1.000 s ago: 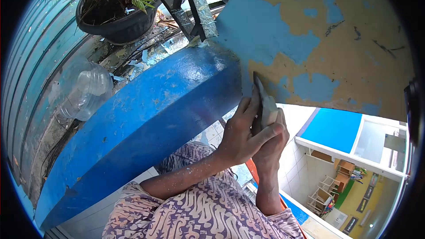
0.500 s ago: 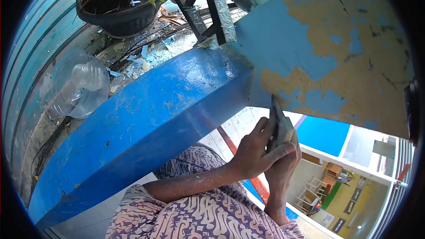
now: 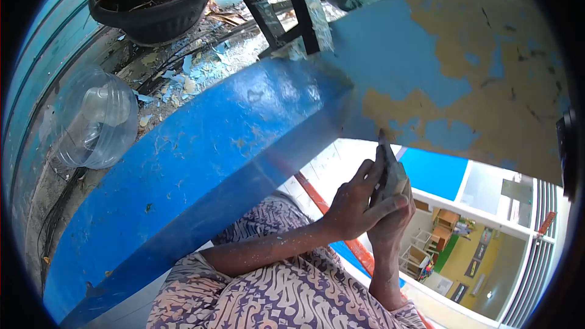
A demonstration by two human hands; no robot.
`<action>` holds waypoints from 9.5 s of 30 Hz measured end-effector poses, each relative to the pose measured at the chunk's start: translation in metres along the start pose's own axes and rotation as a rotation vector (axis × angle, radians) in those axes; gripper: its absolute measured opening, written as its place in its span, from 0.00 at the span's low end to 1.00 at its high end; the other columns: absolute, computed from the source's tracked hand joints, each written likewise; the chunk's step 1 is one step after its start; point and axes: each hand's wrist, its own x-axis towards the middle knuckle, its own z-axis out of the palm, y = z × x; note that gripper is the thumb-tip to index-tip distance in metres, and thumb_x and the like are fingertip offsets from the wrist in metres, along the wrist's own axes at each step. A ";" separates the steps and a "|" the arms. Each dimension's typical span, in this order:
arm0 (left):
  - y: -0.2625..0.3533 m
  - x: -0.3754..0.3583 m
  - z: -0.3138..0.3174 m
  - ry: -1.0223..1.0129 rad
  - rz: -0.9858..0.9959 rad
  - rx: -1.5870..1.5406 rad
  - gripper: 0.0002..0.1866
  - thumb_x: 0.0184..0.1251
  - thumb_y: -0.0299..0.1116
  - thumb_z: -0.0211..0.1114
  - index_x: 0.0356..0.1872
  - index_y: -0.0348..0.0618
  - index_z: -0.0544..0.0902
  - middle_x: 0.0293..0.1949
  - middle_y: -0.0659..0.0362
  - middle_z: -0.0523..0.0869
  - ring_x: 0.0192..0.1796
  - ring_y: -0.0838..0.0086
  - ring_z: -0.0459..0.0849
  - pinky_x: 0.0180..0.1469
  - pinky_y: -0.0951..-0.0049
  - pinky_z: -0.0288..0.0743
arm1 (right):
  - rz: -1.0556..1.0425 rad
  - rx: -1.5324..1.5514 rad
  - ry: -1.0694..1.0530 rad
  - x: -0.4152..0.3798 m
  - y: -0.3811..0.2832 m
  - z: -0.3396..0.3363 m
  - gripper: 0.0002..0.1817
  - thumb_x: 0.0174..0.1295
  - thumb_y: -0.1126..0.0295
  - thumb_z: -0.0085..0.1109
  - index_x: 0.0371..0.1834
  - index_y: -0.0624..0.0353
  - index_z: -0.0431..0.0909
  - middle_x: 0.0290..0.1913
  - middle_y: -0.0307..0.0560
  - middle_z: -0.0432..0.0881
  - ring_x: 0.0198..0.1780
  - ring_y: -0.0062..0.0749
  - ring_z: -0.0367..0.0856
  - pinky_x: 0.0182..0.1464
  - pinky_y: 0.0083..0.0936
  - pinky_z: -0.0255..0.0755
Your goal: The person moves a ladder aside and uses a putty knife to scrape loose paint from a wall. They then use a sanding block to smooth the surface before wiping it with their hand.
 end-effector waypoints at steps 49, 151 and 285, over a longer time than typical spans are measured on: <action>-0.009 0.012 -0.022 0.198 0.089 0.191 0.44 0.74 0.51 0.68 0.77 0.27 0.62 0.46 0.46 0.76 0.44 0.61 0.82 0.46 0.63 0.79 | 0.000 0.292 0.108 0.012 0.020 0.058 0.16 0.66 0.69 0.65 0.54 0.62 0.82 0.39 0.49 0.81 0.37 0.42 0.86 0.36 0.33 0.78; 0.010 -0.008 0.032 0.177 0.118 0.164 0.41 0.77 0.51 0.64 0.74 0.23 0.64 0.44 0.48 0.77 0.38 0.67 0.82 0.36 0.68 0.78 | -0.052 0.165 0.080 -0.005 0.013 -0.012 0.14 0.63 0.75 0.63 0.51 0.65 0.79 0.36 0.51 0.81 0.34 0.47 0.83 0.35 0.40 0.75; -0.060 -0.022 0.006 0.184 0.037 0.267 0.27 0.81 0.45 0.59 0.65 0.30 0.71 0.45 0.47 0.73 0.43 0.59 0.76 0.43 0.61 0.74 | -0.080 0.186 -0.010 -0.013 0.035 0.049 0.13 0.62 0.72 0.64 0.47 0.65 0.78 0.35 0.54 0.78 0.30 0.51 0.80 0.34 0.43 0.75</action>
